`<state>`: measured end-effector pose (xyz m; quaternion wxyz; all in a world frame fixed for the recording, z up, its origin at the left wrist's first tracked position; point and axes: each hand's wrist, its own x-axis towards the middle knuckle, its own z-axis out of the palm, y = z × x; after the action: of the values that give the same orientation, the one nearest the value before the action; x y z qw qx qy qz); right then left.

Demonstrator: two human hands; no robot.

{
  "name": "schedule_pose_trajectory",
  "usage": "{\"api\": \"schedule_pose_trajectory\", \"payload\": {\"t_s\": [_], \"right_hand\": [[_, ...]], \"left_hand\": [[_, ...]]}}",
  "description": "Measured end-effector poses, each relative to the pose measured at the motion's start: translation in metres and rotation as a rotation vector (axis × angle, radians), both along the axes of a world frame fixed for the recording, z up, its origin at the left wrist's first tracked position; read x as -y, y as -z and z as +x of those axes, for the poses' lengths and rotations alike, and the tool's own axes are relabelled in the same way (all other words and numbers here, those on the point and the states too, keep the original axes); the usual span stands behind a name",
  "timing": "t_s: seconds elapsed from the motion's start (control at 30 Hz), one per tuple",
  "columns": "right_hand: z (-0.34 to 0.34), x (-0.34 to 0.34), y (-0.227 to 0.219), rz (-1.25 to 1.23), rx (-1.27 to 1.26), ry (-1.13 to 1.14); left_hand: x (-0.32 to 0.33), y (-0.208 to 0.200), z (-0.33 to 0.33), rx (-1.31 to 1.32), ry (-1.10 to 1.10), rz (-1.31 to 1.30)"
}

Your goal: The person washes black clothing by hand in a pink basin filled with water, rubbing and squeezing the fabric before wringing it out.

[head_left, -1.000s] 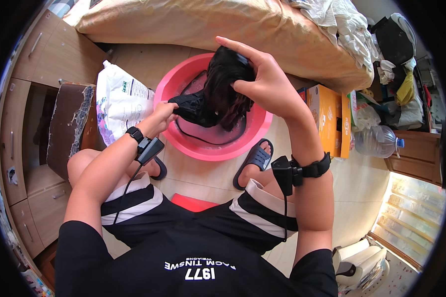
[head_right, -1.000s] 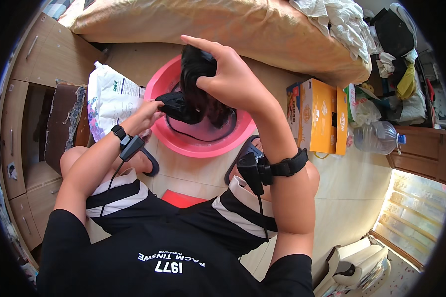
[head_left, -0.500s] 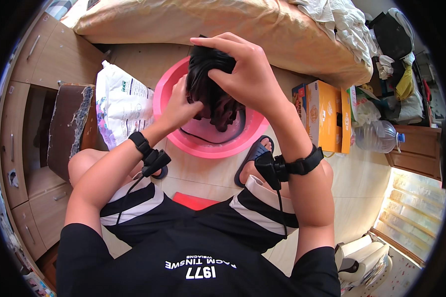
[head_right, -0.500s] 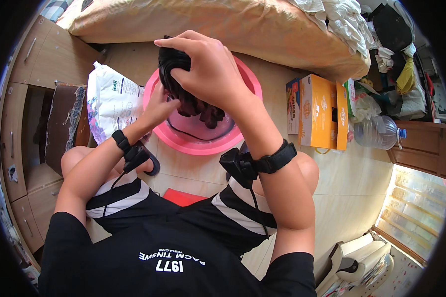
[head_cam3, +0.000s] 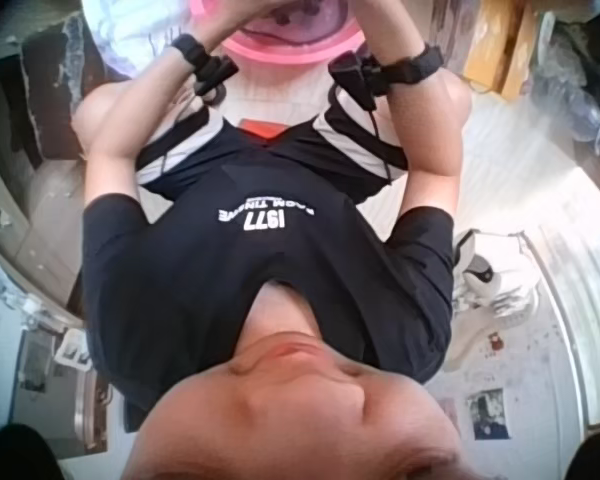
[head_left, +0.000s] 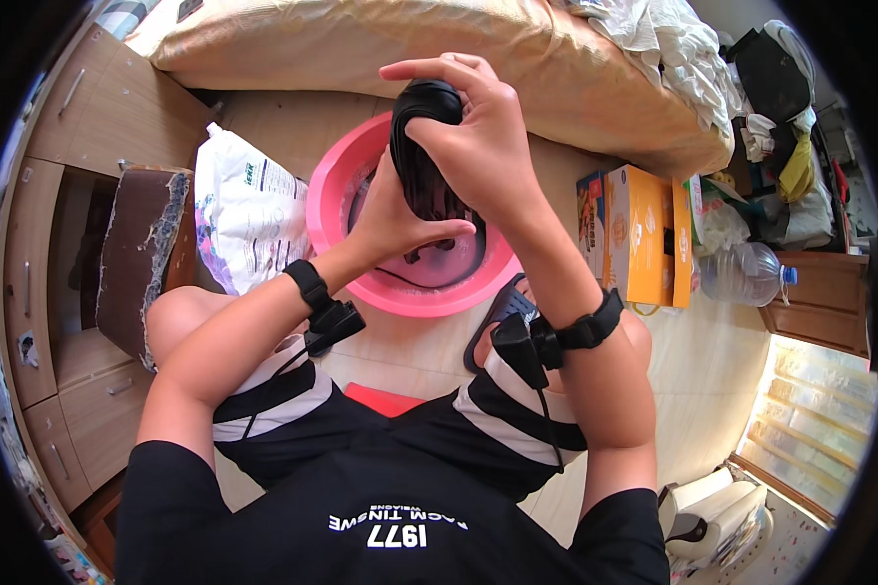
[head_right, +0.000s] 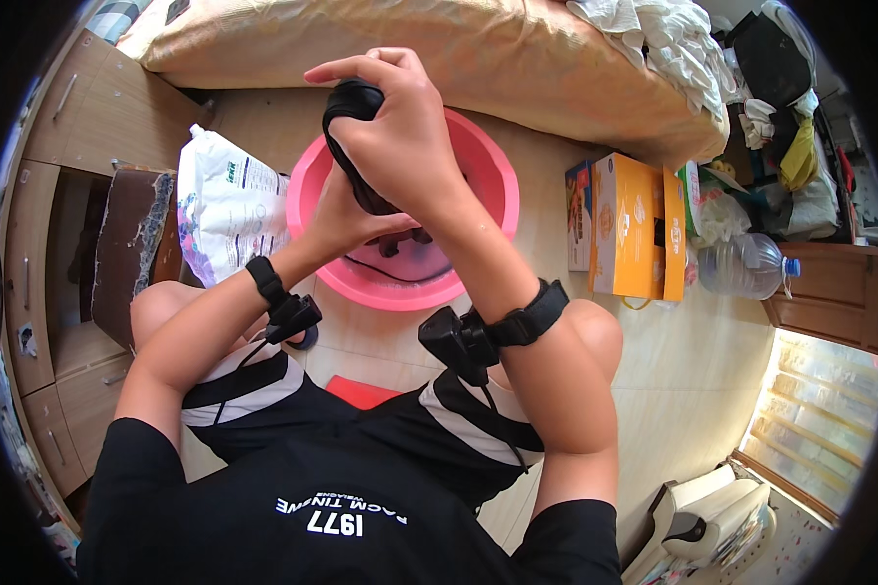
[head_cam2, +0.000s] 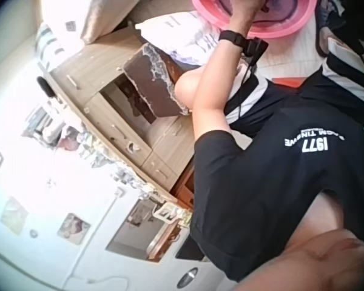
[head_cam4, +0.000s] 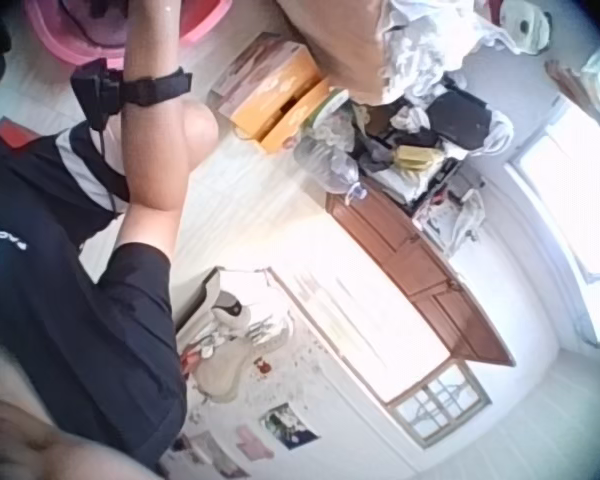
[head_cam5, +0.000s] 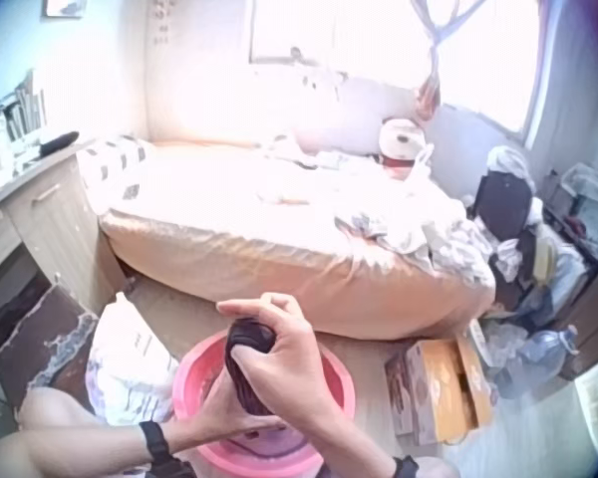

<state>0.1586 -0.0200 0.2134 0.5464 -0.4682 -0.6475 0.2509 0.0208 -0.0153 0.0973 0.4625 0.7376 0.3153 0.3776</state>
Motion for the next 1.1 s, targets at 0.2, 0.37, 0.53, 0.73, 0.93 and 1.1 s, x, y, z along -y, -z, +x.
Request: {"api": "schedule_pose_trajectory", "payload": {"t_s": [0.2, 0.37, 0.53, 0.73, 0.93, 1.1], "right_hand": [[-0.021, -0.001, 0.011, -0.413, -1.058, -0.158], [-0.005, -0.005, 0.008, -0.424, -1.299, -0.272], [0.025, -0.013, 0.029, -0.118, -0.185, -0.063], [0.052, -0.001, 0.04, 0.267, 0.827, 0.104], [0.052, -0.012, 0.047, 0.389, 0.811, 0.139], [0.056, -0.022, 0.054, 0.49, 0.776, 0.146]], "left_hand": [[-0.001, -0.016, 0.019, 0.124, -0.29, 0.022], [-0.015, -0.018, 0.02, 0.18, -0.257, -0.032], [-0.032, -0.024, 0.012, 0.289, -0.118, -0.411], [-0.049, -0.049, 0.004, 0.308, 0.107, -0.537], [-0.048, -0.058, 0.003, 0.194, 0.308, -0.557], [-0.047, -0.069, 0.002, 0.011, 0.417, -0.554]]}}
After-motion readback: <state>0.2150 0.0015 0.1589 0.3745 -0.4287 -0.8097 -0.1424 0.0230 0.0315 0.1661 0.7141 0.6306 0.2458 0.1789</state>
